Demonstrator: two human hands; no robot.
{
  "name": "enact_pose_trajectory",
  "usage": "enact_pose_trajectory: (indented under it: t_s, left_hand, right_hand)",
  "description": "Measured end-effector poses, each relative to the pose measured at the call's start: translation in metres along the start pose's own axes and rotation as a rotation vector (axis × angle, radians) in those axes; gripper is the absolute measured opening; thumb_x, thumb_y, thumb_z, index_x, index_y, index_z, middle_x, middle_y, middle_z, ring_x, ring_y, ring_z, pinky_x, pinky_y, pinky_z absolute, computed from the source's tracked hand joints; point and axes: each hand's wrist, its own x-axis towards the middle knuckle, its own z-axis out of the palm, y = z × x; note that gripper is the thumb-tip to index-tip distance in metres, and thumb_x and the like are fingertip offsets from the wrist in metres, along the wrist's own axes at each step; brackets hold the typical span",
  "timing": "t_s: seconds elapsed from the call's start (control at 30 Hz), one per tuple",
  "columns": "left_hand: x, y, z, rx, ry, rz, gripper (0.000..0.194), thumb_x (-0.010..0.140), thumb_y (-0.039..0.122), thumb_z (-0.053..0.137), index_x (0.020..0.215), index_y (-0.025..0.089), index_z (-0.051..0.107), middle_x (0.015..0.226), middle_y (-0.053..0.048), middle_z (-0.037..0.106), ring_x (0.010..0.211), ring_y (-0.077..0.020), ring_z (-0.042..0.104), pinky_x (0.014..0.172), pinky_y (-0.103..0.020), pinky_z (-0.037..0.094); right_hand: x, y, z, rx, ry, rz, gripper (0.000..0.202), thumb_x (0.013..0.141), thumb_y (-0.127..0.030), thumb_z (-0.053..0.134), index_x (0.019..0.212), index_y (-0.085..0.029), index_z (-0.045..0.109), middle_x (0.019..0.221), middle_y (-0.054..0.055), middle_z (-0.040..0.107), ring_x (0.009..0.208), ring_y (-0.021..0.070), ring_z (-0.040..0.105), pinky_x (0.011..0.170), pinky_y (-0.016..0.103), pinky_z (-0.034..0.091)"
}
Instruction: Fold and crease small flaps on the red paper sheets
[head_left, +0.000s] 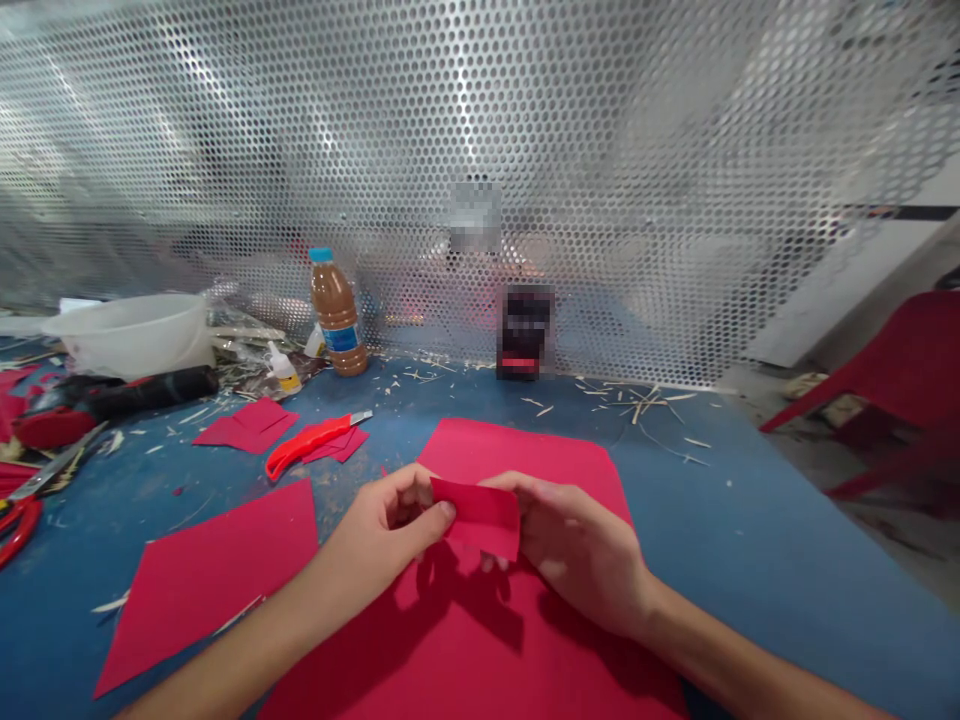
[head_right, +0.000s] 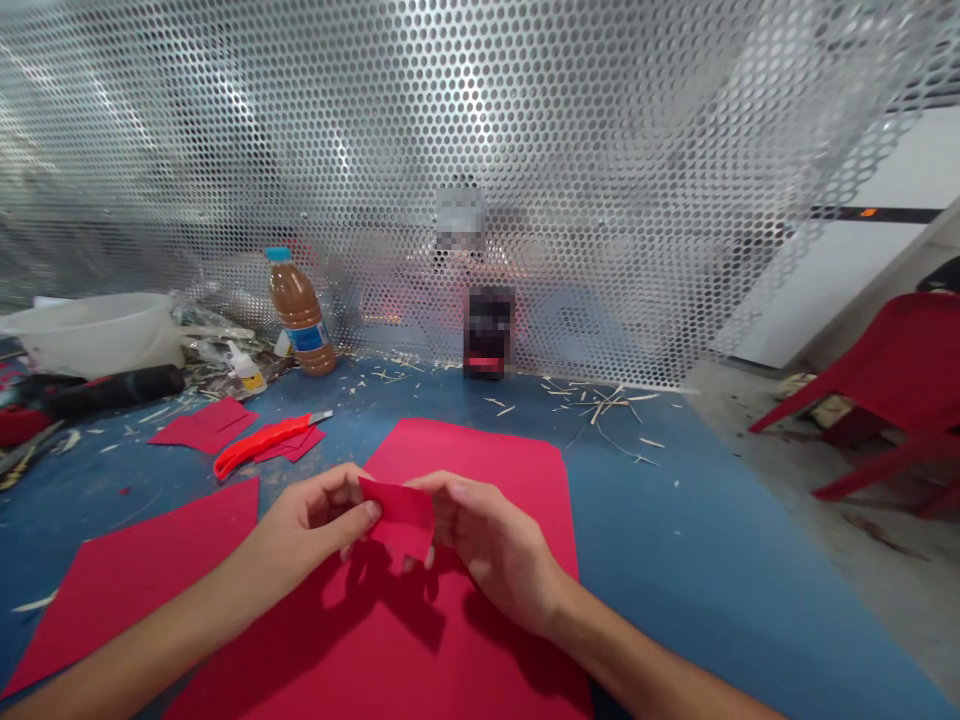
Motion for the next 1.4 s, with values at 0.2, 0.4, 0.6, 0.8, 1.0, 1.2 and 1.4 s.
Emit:
enact_pose_trajectory:
  t_s: [0.2,0.4,0.6,0.8,1.0,1.2,1.4]
  left_hand:
    - [-0.002,0.004,0.007,-0.024,-0.024,-0.021,0.036,0.087,0.049,0.076,0.080,0.019,0.058,0.066,0.004,0.058,0.055,-0.0105,0.050,0.056,-0.023,0.039]
    - [-0.011,-0.004,0.019,-0.033,0.010,-0.018,0.035,0.091,0.047,0.072,0.079,0.020,0.052,0.067,0.005,0.054,0.059,-0.0111,0.048,0.059,-0.024,0.037]
    - [-0.016,-0.008,0.025,-0.035,0.019,0.024,0.032,0.094,0.038,0.070,0.076,0.020,0.050,0.065,0.006,0.053,0.060,-0.0103,0.045,0.058,-0.023,0.034]
    - [-0.016,-0.001,0.018,-0.102,0.315,0.010,0.032,0.092,0.047,0.071,0.084,0.020,0.057,0.060,0.005,0.057,0.054,-0.0124,0.051,0.056,-0.025,0.041]
    - [-0.005,0.005,-0.010,-0.215,0.707,0.166,0.022,0.094,0.038,0.069,0.085,0.023,0.055,0.075,0.005,0.054,0.069,-0.0127,0.051,0.066,-0.021,0.045]
    - [-0.016,0.008,0.011,-0.139,0.281,0.021,0.029,0.093,0.044,0.074,0.086,0.021,0.057,0.071,0.005,0.054,0.064,-0.0122,0.051,0.058,-0.021,0.042]
    - [-0.015,-0.003,0.019,-0.108,-0.023,-0.009,0.034,0.096,0.052,0.068,0.090,0.019,0.060,0.080,0.000,0.062,0.067,-0.0130,0.054,0.063,-0.024,0.044]
  right_hand:
    - [0.004,0.006,-0.009,-0.160,0.023,-0.021,0.021,0.095,-0.038,0.075,0.106,-0.021,0.073,0.094,0.003,0.069,0.074,0.0130,0.063,0.075,0.029,0.050]
    - [0.004,0.006,-0.007,-0.325,-0.011,-0.031,0.029,0.095,-0.045,0.078,0.109,-0.023,0.067,0.085,-0.002,0.060,0.070,0.0103,0.054,0.067,0.024,0.047]
    - [0.003,0.003,-0.003,-0.414,-0.003,-0.009,0.030,0.096,-0.048,0.076,0.104,-0.020,0.067,0.082,-0.002,0.059,0.068,0.0108,0.050,0.063,0.024,0.045]
    - [0.003,0.004,-0.005,-0.160,0.084,-0.028,0.052,0.096,-0.071,0.059,0.115,-0.022,0.060,0.092,0.004,0.064,0.075,0.0183,0.063,0.070,0.032,0.049]
    - [0.007,-0.001,0.002,0.161,0.416,-0.165,0.037,0.097,-0.059,0.062,0.116,-0.028,0.057,0.111,0.005,0.059,0.094,0.0225,0.064,0.075,0.034,0.053]
    - [0.004,0.003,0.001,0.029,0.255,-0.046,0.031,0.098,-0.053,0.066,0.110,-0.024,0.066,0.102,0.004,0.064,0.083,0.0183,0.063,0.069,0.029,0.048]
    - [-0.001,0.000,0.005,-0.074,0.072,0.047,0.037,0.102,-0.055,0.059,0.095,-0.020,0.068,0.089,0.005,0.067,0.077,0.0177,0.060,0.071,0.030,0.046]
